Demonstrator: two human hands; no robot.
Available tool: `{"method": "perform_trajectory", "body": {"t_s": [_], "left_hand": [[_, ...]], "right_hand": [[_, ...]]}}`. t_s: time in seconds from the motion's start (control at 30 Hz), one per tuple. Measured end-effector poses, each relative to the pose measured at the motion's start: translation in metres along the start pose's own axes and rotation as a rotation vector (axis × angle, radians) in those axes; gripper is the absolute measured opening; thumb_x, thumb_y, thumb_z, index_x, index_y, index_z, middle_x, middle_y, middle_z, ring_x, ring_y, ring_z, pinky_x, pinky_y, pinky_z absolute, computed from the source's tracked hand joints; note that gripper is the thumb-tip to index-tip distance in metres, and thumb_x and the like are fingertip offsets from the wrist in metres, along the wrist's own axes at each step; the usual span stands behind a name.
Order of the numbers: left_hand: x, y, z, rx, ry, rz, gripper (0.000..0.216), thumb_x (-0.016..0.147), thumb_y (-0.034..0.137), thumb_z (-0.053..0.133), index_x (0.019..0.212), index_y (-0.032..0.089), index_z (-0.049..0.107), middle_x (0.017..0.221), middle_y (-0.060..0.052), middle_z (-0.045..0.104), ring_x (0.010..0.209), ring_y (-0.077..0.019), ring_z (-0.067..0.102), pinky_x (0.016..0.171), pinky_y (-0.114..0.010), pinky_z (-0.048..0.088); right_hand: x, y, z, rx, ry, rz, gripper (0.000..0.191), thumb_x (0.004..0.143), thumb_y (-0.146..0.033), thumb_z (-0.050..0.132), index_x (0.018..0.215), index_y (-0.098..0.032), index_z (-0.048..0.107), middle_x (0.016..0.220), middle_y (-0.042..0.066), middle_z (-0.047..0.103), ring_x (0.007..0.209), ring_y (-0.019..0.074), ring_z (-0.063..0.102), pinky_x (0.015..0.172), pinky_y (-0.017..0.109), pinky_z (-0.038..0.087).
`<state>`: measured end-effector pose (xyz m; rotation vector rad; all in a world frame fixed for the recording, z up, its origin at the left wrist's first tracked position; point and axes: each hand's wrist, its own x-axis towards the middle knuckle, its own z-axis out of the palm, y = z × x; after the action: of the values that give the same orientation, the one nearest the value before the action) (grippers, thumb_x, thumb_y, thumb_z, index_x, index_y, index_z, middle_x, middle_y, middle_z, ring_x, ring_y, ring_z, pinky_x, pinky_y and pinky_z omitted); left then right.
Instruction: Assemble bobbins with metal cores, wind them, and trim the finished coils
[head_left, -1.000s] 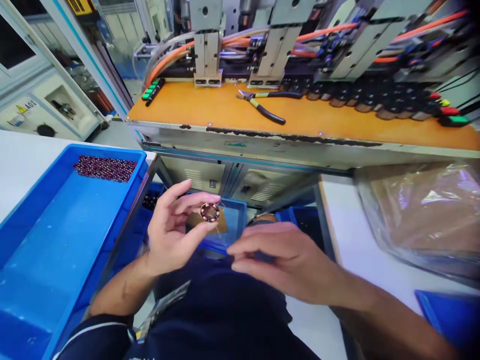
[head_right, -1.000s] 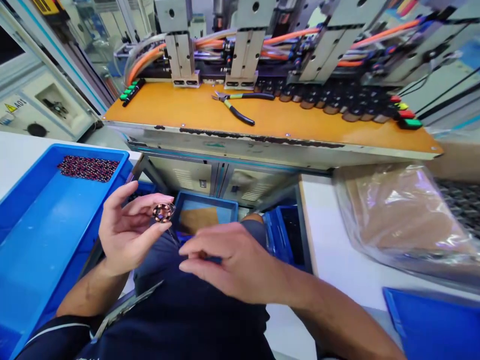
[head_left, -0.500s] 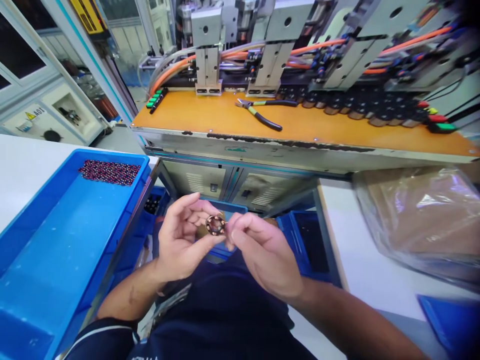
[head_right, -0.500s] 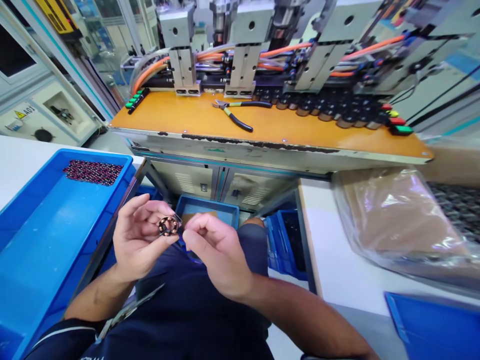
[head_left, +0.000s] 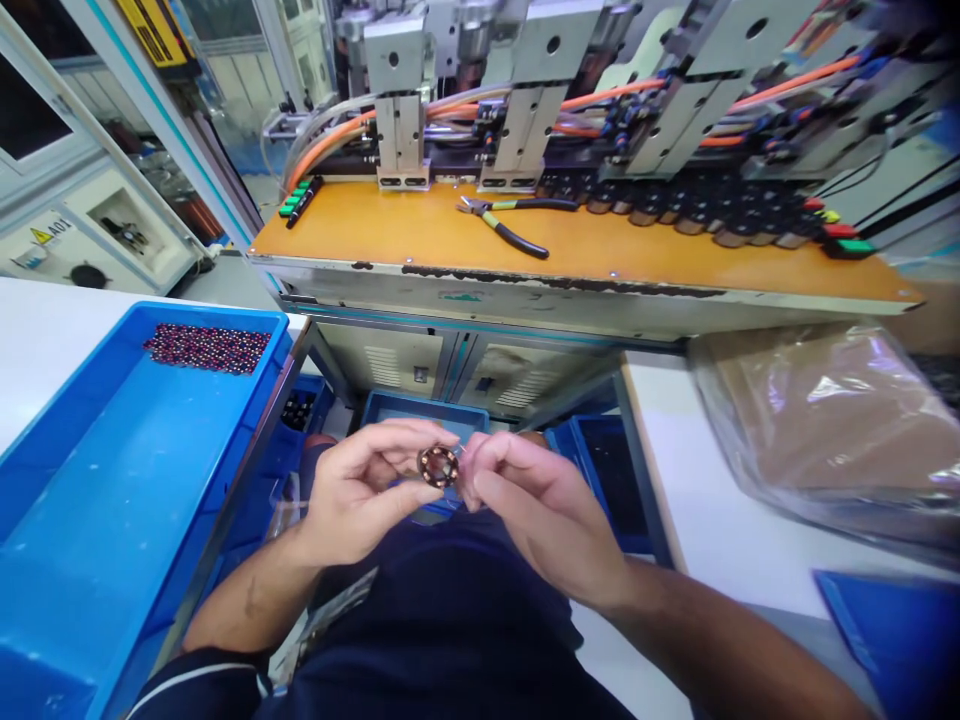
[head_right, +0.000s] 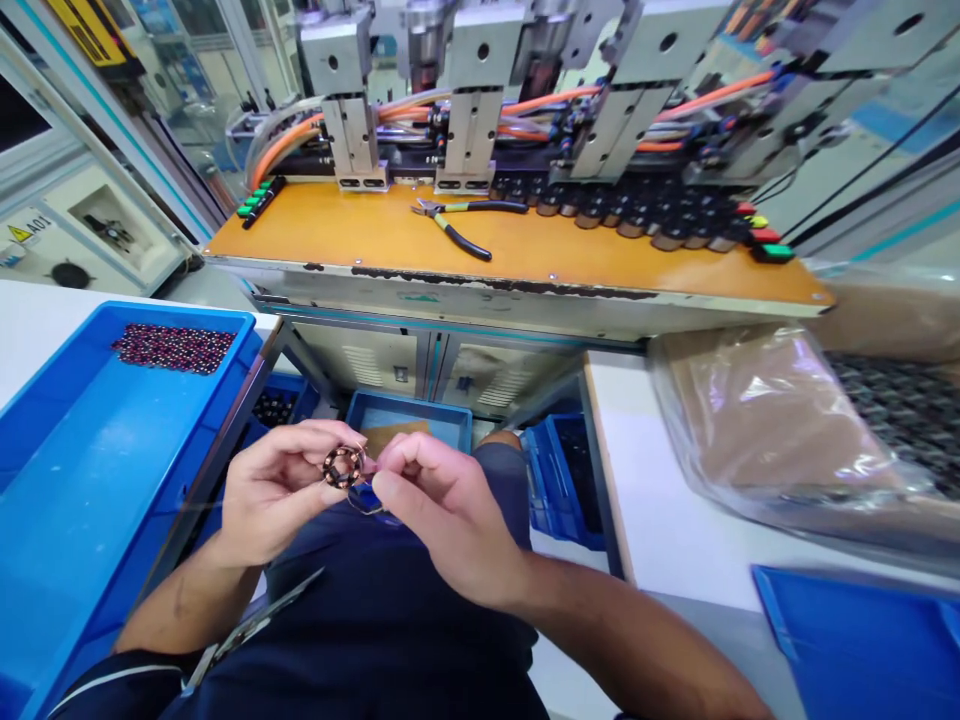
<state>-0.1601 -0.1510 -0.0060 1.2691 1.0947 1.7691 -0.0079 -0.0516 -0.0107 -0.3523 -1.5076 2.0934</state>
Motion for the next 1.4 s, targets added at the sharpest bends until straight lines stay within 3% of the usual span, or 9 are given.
{"method": "perform_trajectory", "body": {"t_s": [0.17, 0.33, 0.43, 0.6, 0.8, 0.97, 1.17, 1.27, 1.4], "left_hand": [[0.002, 0.005, -0.002, 0.017, -0.067, -0.077, 0.040, 0.079, 0.003, 0.069, 0.113, 0.025, 0.072, 0.120, -0.011, 0.067, 0.104, -0.0188, 0.069, 0.084, -0.026, 0.060], [0.002, -0.002, -0.003, -0.056, -0.062, -0.156, 0.039, 0.071, 0.010, 0.080, 0.108, 0.024, 0.075, 0.113, -0.008, 0.064, 0.090, -0.0136, 0.067, 0.077, -0.022, 0.059], [0.002, -0.003, -0.004, -0.107, -0.050, -0.215, 0.035, 0.074, 0.009, 0.078, 0.105, 0.024, 0.075, 0.107, -0.006, 0.067, 0.084, -0.0105, 0.067, 0.076, -0.019, 0.058], [0.004, 0.004, -0.002, -0.183, -0.067, -0.283, 0.030, 0.073, 0.012, 0.079, 0.102, 0.021, 0.076, 0.105, -0.008, 0.071, 0.082, -0.0143, 0.072, 0.076, -0.025, 0.061], [0.004, 0.006, -0.001, -0.155, -0.092, -0.328, 0.033, 0.072, 0.008, 0.079, 0.102, 0.021, 0.076, 0.107, -0.009, 0.072, 0.079, -0.0153, 0.073, 0.073, -0.025, 0.062], [0.002, 0.007, -0.005, -0.184, -0.109, -0.412, 0.029, 0.073, 0.014, 0.079, 0.101, 0.021, 0.077, 0.106, -0.010, 0.073, 0.076, -0.0157, 0.073, 0.069, -0.025, 0.061], [0.004, 0.008, -0.004, -0.283, -0.201, -0.589, 0.029, 0.072, 0.017, 0.080, 0.100, 0.017, 0.076, 0.083, -0.006, 0.075, 0.068, -0.0145, 0.071, 0.063, -0.023, 0.058], [0.004, 0.008, -0.003, -0.310, -0.223, -0.641, 0.028, 0.072, 0.014, 0.080, 0.099, 0.014, 0.075, 0.074, -0.004, 0.074, 0.063, -0.0103, 0.068, 0.063, -0.019, 0.055], [0.000, 0.007, -0.005, -0.288, -0.157, -0.603, 0.034, 0.070, 0.010, 0.080, 0.103, 0.016, 0.076, 0.083, -0.005, 0.076, 0.070, -0.0110, 0.069, 0.068, -0.020, 0.056]], "right_hand": [[0.009, -0.023, -0.003, -0.231, -0.028, 0.058, 0.028, 0.090, -0.040, 0.063, 0.075, -0.018, 0.057, 0.071, 0.000, 0.055, 0.065, 0.0112, 0.050, 0.060, 0.025, 0.042], [0.011, -0.029, -0.002, -0.344, -0.022, 0.076, 0.029, 0.091, -0.040, 0.059, 0.072, -0.018, 0.057, 0.068, -0.001, 0.054, 0.061, 0.0098, 0.047, 0.057, 0.023, 0.040], [0.011, -0.031, -0.012, -0.352, -0.099, 0.136, 0.034, 0.090, -0.044, 0.062, 0.069, -0.018, 0.056, 0.066, -0.001, 0.052, 0.061, 0.0100, 0.046, 0.055, 0.023, 0.039], [0.016, -0.045, -0.031, -0.322, -0.245, 0.292, 0.033, 0.083, -0.047, 0.070, 0.072, -0.017, 0.061, 0.064, -0.001, 0.053, 0.053, 0.0078, 0.041, 0.046, 0.021, 0.030], [0.020, -0.045, -0.025, -0.354, -0.259, 0.201, 0.029, 0.088, -0.042, 0.066, 0.072, -0.017, 0.061, 0.069, 0.000, 0.058, 0.061, 0.0094, 0.049, 0.053, 0.023, 0.037], [0.023, -0.045, -0.036, -0.476, -0.340, 0.136, 0.029, 0.091, -0.036, 0.062, 0.070, -0.017, 0.060, 0.066, -0.001, 0.056, 0.057, 0.0083, 0.046, 0.051, 0.022, 0.036], [0.042, -0.052, -0.032, -0.556, -0.403, -0.082, 0.016, 0.081, -0.028, 0.075, 0.087, -0.017, 0.066, 0.084, 0.002, 0.060, 0.074, 0.0113, 0.054, 0.068, 0.024, 0.046], [0.050, -0.049, -0.022, -0.538, -0.511, -0.120, 0.009, 0.084, -0.019, 0.071, 0.080, -0.014, 0.065, 0.084, 0.002, 0.059, 0.078, 0.0095, 0.056, 0.073, 0.022, 0.046], [0.049, -0.043, -0.016, -0.569, -0.416, -0.157, 0.017, 0.090, -0.019, 0.063, 0.074, -0.013, 0.061, 0.078, 0.001, 0.058, 0.073, 0.0079, 0.055, 0.068, 0.020, 0.044]]}}
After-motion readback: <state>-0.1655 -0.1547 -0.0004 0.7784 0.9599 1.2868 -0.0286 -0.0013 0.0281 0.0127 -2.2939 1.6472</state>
